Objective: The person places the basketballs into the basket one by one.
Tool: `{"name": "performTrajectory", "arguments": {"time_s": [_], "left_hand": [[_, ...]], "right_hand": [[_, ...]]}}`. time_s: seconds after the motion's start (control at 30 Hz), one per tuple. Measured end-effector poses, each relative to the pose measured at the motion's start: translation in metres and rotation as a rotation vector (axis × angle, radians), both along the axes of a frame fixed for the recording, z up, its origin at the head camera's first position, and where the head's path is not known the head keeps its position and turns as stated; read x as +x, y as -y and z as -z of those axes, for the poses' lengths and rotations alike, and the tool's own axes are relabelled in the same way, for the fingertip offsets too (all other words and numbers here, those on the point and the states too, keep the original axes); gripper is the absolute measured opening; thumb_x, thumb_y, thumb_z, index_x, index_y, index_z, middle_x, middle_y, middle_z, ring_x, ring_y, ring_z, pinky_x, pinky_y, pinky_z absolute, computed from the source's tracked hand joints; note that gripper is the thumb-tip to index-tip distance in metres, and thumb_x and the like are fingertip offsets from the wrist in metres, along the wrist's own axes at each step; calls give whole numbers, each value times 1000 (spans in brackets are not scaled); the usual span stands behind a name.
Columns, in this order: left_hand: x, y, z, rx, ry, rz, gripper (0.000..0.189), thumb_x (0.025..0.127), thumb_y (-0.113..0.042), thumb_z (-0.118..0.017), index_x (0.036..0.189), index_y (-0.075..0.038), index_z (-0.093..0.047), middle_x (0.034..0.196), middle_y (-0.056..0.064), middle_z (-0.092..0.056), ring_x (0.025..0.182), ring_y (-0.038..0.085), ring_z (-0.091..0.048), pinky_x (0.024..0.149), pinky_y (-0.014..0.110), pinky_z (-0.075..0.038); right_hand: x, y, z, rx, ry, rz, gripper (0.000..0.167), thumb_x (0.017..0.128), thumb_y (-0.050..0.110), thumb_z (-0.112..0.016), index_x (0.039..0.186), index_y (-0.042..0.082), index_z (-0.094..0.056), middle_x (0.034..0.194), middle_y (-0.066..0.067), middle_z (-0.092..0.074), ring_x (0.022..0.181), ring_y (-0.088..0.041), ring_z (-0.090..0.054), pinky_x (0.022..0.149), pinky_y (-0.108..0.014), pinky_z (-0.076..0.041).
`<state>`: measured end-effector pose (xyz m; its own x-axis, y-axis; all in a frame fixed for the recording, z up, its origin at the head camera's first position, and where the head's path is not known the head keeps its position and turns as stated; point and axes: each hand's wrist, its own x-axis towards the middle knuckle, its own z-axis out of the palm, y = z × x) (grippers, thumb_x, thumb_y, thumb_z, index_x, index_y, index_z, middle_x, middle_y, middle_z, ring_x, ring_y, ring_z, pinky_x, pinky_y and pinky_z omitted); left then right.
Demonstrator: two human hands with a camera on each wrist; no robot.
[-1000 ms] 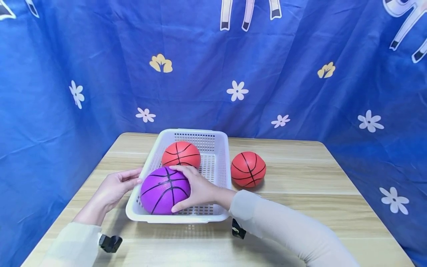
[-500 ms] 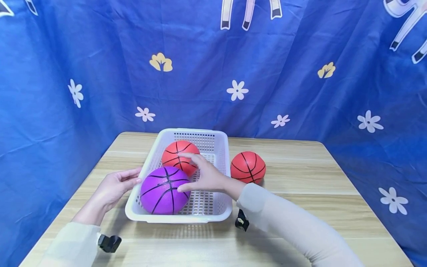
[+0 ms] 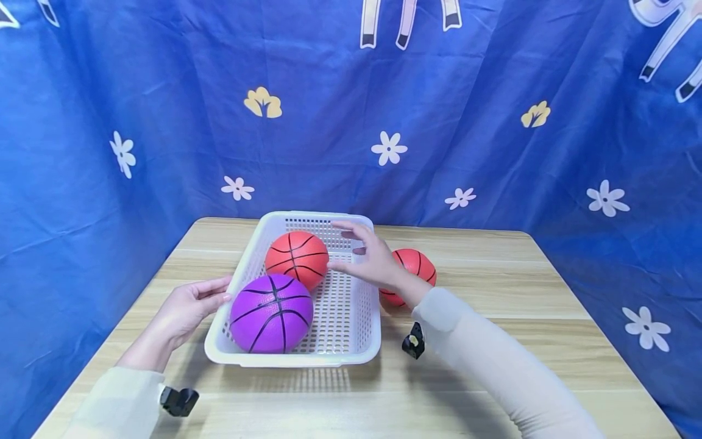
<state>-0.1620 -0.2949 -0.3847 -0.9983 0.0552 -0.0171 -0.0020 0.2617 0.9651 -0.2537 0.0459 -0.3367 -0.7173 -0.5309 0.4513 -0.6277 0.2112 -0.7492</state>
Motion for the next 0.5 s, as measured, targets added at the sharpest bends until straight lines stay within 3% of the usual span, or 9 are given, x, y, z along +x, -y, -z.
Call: {"name": "performTrajectory", "arguments": {"time_s": [0.23, 0.5], "left_hand": [[-2, 0, 1, -1, 3, 2, 53, 96, -8, -57, 138, 16, -33, 133, 34, -43, 95, -4, -58, 84, 18, -50], [-2, 1, 1, -4, 3, 2, 53, 96, -7, -57, 137, 16, -34, 132, 33, -45, 95, -3, -58, 83, 19, -51]], "right_hand": [[-15, -28, 3, -24, -6, 87, 68, 78, 19, -80, 139, 18, -49, 136, -3, -46, 121, -26, -48, 93, -49, -47], [-29, -58, 10, -15, -39, 171, 68, 78, 19, -80, 139, 16, -49, 138, -3, -44, 123, -25, -46, 95, -48, -45]]}}
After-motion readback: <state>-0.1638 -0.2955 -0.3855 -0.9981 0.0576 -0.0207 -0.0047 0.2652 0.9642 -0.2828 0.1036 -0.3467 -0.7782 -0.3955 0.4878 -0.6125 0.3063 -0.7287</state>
